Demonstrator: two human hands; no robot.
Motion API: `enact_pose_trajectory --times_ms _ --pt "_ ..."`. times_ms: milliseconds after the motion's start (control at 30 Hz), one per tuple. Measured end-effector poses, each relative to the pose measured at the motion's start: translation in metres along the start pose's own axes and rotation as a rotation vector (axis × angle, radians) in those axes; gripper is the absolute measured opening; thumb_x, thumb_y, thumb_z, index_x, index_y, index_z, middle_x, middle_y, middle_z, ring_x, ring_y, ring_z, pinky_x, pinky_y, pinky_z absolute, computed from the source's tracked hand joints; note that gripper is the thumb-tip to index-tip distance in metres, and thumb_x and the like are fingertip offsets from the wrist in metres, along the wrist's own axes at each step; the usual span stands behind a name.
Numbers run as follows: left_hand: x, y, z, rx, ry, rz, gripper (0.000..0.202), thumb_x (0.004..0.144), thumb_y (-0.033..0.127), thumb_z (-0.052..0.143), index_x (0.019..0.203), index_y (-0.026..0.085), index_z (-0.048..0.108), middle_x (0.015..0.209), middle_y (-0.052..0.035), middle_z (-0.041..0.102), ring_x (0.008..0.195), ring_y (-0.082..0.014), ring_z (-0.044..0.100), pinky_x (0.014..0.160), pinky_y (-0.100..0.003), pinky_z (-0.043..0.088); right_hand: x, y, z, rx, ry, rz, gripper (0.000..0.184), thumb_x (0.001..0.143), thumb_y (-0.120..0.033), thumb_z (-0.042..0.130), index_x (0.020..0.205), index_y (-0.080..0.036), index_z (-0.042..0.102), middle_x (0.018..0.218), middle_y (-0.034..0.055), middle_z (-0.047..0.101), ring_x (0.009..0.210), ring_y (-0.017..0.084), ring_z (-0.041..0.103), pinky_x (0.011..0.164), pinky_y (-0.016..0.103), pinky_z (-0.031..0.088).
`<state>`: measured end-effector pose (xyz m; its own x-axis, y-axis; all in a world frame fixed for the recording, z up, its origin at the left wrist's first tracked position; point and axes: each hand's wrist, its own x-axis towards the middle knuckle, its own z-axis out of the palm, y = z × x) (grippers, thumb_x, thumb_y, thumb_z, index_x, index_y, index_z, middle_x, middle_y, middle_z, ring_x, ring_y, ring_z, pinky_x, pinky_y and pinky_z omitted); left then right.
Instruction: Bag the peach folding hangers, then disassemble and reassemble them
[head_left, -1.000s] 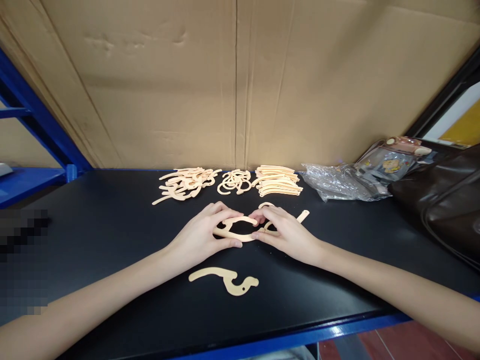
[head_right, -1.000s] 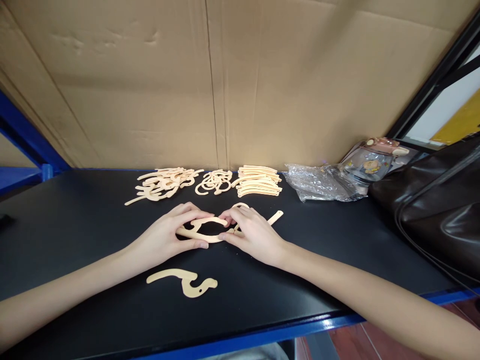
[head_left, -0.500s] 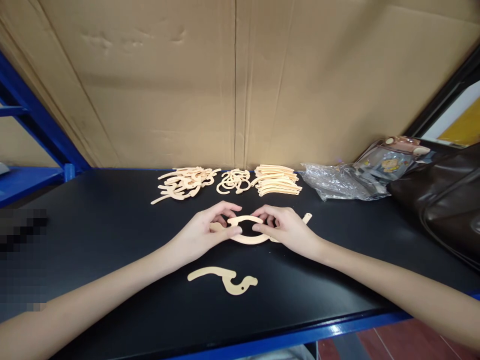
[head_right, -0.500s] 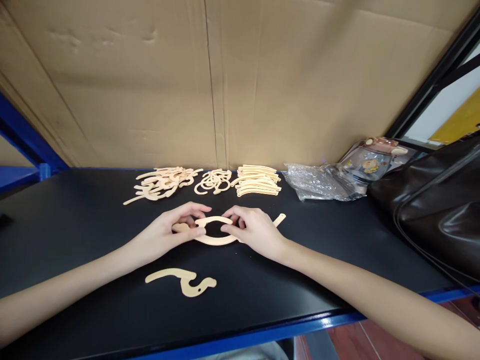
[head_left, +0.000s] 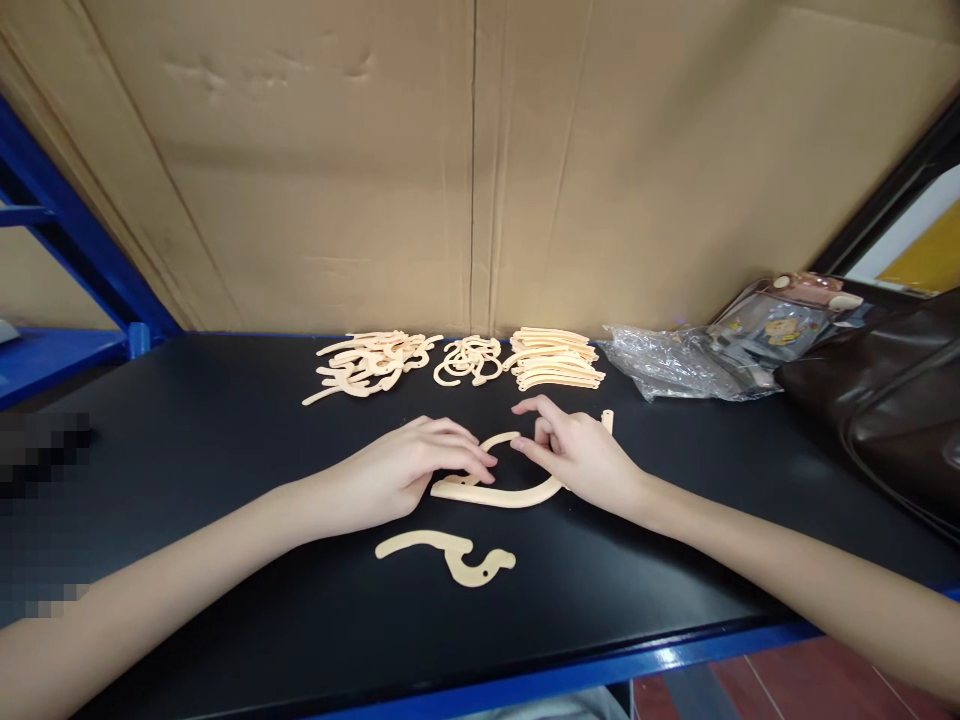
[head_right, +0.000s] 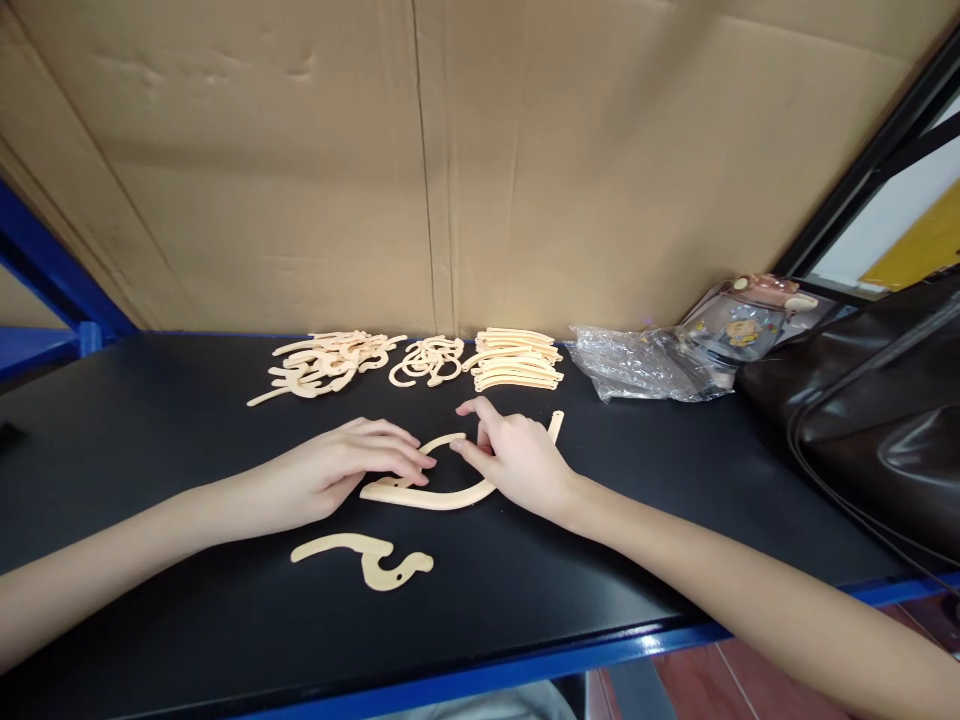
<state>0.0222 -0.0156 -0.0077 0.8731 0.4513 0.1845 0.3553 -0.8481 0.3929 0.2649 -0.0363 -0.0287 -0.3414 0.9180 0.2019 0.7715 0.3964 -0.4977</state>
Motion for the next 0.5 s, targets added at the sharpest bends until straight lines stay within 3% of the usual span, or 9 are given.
enact_pose_trajectory --times_ms 100,233,367,500 --pt "-0.002 -0.002 -0.006 0.255 -0.017 -0.025 0.036 0.093 0.011 0.04 0.113 0.027 0.065 0.116 -0.0009 0.067 0.107 -0.0192 0.054 0.09 -0.035 0.037 0.001 0.002 -0.003 -0.119 -0.005 0.009 0.027 0.093 -0.03 0.051 0.118 -0.021 0.051 0.061 -0.0061 0.057 0.058 0.014 0.058 0.058 0.025 0.038" --pt "-0.003 -0.005 -0.014 0.454 0.001 -0.063 0.017 0.09 0.021 0.049 0.092 0.023 0.066 0.089 -0.0017 0.065 0.088 -0.02 0.053 0.081 -0.035 0.035 0.001 0.004 -0.009 -0.351 -0.003 0.042 0.029 0.094 -0.027 0.05 0.122 -0.019 0.051 0.067 -0.0013 0.062 0.06 0.018 0.062 0.054 0.027 0.037" --pt "-0.003 -0.002 -0.012 0.441 -0.002 -0.083 0.009 0.085 0.021 0.05 0.079 0.019 0.057 0.078 0.0002 0.059 0.075 -0.0168 0.051 0.075 -0.032 0.034 -0.002 0.002 -0.01 -0.426 0.056 -0.01 0.031 0.095 -0.03 0.048 0.123 -0.017 0.051 0.083 0.0049 0.068 0.068 0.02 0.065 0.056 0.028 0.042" --pt "0.0 0.004 -0.003 0.404 -0.009 -0.083 0.012 0.088 0.02 0.045 0.078 0.019 0.052 0.072 0.0015 0.056 0.069 -0.0157 0.05 0.071 -0.031 0.034 -0.007 -0.007 -0.007 -0.391 0.063 -0.225 0.034 0.097 -0.044 0.043 0.111 -0.017 0.059 0.095 0.0078 0.069 0.081 0.021 0.067 0.064 0.029 0.046"
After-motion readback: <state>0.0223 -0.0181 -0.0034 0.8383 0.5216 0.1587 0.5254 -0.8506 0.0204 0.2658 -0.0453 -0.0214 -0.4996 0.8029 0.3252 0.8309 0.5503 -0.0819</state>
